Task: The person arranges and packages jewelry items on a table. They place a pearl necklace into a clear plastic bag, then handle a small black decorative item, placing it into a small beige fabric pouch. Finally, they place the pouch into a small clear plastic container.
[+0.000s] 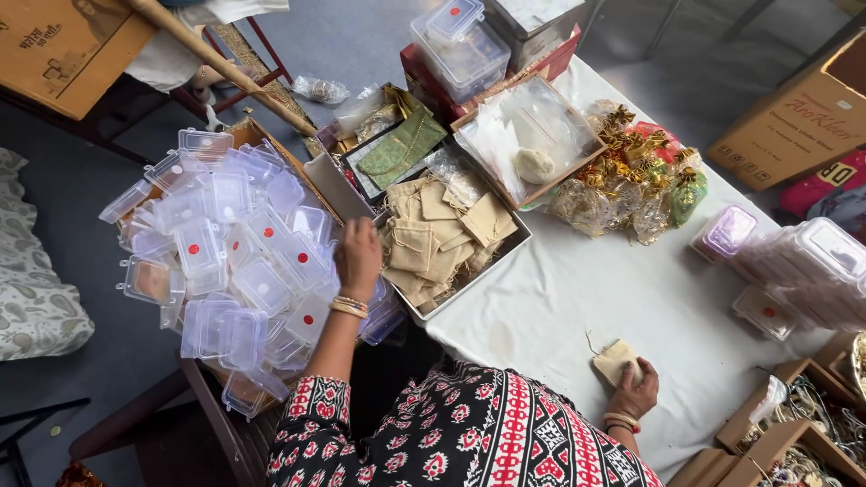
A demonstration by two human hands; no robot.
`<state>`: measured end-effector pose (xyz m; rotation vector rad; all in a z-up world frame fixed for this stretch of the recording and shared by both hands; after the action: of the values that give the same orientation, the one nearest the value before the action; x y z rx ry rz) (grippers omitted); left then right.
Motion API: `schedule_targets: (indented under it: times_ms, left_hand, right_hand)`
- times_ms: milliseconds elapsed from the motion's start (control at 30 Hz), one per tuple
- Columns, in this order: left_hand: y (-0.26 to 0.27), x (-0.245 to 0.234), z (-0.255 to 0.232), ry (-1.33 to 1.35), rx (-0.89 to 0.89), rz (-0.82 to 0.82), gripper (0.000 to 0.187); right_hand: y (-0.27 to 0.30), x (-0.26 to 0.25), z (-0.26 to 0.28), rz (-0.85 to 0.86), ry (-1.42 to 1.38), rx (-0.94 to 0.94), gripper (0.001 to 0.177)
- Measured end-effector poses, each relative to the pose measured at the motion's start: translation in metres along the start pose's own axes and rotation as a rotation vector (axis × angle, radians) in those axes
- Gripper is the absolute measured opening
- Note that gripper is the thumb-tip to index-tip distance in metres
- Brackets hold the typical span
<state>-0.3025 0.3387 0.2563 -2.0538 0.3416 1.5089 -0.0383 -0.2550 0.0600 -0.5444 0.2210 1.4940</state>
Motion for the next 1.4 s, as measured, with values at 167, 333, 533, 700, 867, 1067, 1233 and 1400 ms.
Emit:
schedule_targets:
  times_ms: [167,333,533,700,867,1067,1233,1400]
  left_hand:
    - [-0.025,-0.012,0.102,-0.479,-0.225,0.098,0.050]
    - [-0.012,0.024,0.160,-0.453,-0.326,0.269,0.066]
    - [-0.006,0.029,0.162,-0.527,-0.300,0.263,0.062]
    - [-0.007,0.033,0.165,-0.440,-0.302,0.248,0.061]
    - [-0.011,0.011,0.156,-0.362,-0.244,0.150,0.062]
    - [0.001,-0.052,0.111,-0.327,0.001,-0.097,0.037]
    - [0.091,-0.019,0.076,-0.259,0.363,-0.082,0.022]
    - [0.179,-0.014,0.041,-0.327,0.408,-0.055,0.040]
  right_hand:
    - [0.001,0.002,0.000,-0.002,0.034,-0.033,0.024]
    - [0.002,0.003,0.000,-0.001,0.077,-0.050,0.023]
    - [0.003,0.005,-0.004,-0.004,0.079,-0.011,0.023]
    - [0.004,0.005,0.001,0.006,0.097,-0.091,0.019]
    - [0.004,0.007,-0.011,0.011,0.089,-0.016,0.023]
    - [0.006,0.007,-0.008,0.019,0.076,0.012,0.025]
    - [0.007,0.007,0.003,0.030,0.076,-0.049,0.025]
    - [0.008,0.006,0.010,0.028,0.066,-0.047,0.023]
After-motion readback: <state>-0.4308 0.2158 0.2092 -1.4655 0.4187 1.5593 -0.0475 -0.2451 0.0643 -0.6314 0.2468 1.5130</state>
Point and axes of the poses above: each hand's wrist, its own y-axis away from the middle knuckle, its own x-axis out of the palm, z = x × y, the point moved 8 cm from there along -y, towards the middle knuckle, and after that the axes turned 13 degrees about -y, right-handed, at the moved point
